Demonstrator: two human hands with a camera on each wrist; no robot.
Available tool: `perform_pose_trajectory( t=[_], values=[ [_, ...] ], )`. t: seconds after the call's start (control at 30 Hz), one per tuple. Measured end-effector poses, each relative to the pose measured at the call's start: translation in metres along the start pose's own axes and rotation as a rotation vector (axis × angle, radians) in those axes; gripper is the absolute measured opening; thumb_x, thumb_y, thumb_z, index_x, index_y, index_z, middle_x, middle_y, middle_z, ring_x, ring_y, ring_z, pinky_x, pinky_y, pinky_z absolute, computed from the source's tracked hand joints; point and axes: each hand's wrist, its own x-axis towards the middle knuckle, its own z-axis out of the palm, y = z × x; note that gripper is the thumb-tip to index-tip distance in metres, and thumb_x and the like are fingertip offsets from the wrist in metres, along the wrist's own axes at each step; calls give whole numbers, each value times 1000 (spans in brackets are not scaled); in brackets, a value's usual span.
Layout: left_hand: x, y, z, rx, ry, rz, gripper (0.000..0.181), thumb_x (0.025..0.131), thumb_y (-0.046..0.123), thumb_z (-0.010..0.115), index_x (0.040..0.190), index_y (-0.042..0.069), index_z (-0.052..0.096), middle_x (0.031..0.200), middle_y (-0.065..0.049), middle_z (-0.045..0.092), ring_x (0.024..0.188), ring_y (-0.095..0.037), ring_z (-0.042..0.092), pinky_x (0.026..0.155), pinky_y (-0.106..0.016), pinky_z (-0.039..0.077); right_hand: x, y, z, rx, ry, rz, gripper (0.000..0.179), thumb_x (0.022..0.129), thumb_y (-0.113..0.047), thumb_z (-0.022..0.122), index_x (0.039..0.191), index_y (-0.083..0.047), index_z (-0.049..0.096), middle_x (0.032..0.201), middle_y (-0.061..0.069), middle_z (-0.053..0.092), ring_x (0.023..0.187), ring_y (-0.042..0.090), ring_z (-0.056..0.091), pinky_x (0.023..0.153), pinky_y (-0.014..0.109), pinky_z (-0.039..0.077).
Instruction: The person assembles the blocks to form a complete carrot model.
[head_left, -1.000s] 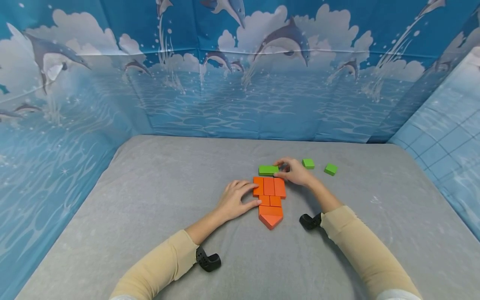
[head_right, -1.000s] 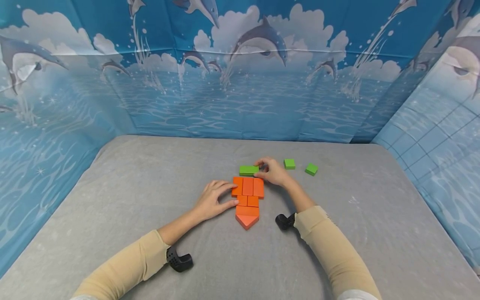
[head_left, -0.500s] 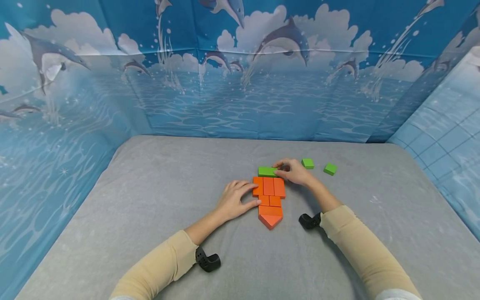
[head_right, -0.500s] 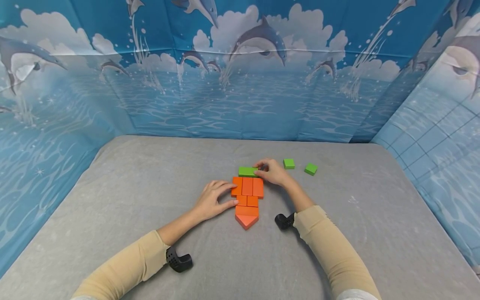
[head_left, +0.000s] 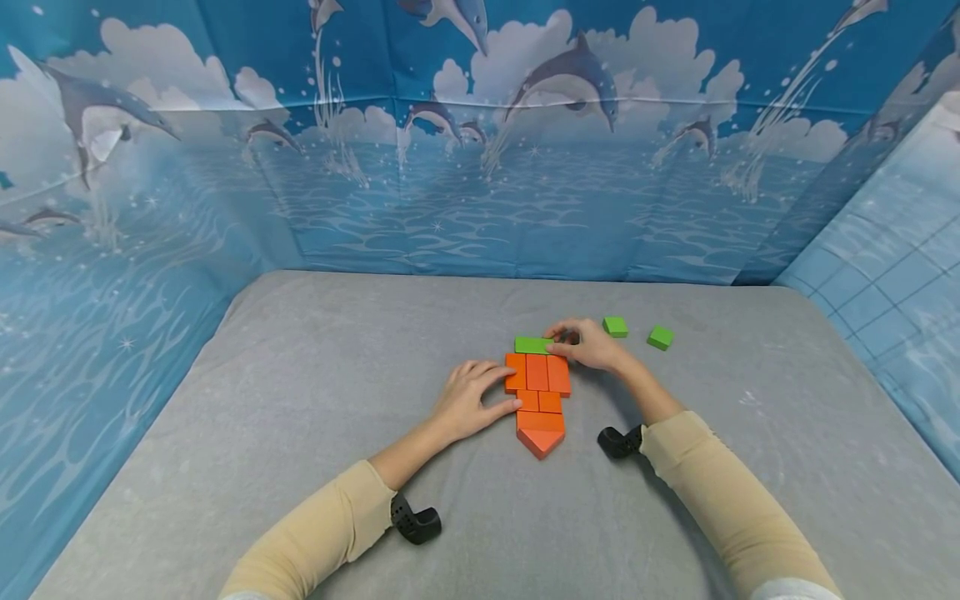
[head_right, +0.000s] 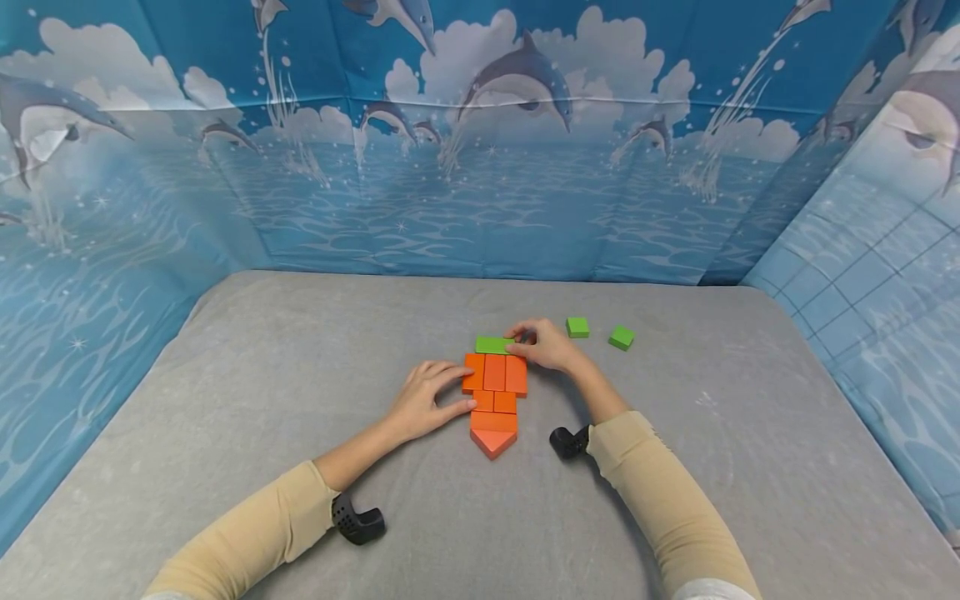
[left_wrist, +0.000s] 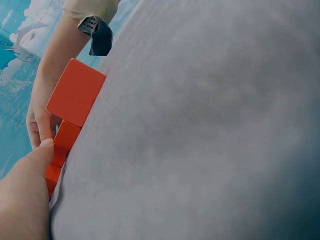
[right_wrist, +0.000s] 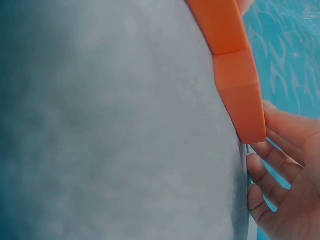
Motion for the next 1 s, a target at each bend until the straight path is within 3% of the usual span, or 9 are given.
perform_pose_trajectory(
  t=[0.23, 0.53, 0.77, 1.0],
  values=[
    [0, 0, -1, -4, 4, 3, 51, 83, 48, 61, 125, 19, 57, 123, -2, 55, 112, -20, 45, 97, -42, 32, 0, -1, -1, 3, -19, 24, 26, 89, -15, 60, 110, 0, 62, 97, 14, 59, 66, 19, 50, 56, 28, 42],
    [0, 0, -2, -1, 2, -2, 51, 83, 48, 61, 125, 19, 57, 123, -2, 54, 112, -20, 45, 97, -42, 33, 0, 0, -1, 21, -12, 20, 28, 89, -17, 60, 111, 0, 61, 97, 14, 58, 68, 20, 51, 56, 30, 42],
    [0, -1, -2, -7, 10, 8, 52, 82, 48, 62, 125, 19, 57, 123, -2, 55, 113, -20, 45, 98, -43, 32, -6, 8, -18, 63, 162, 10, 34, 90, -20, 59, 117, 1, 58, 104, 18, 57, 89, 29, 54, 64, 32, 45],
    [0, -1, -1, -8, 15, 18, 52, 82, 47, 62, 124, 18, 57, 123, -3, 55, 113, -21, 45, 98, -44, 31, -21, 29, -47, 16, 310, -38, 37, 91, -16, 58, 122, 4, 54, 111, 23, 53, 92, 31, 51, 72, 37, 43]
  ],
)
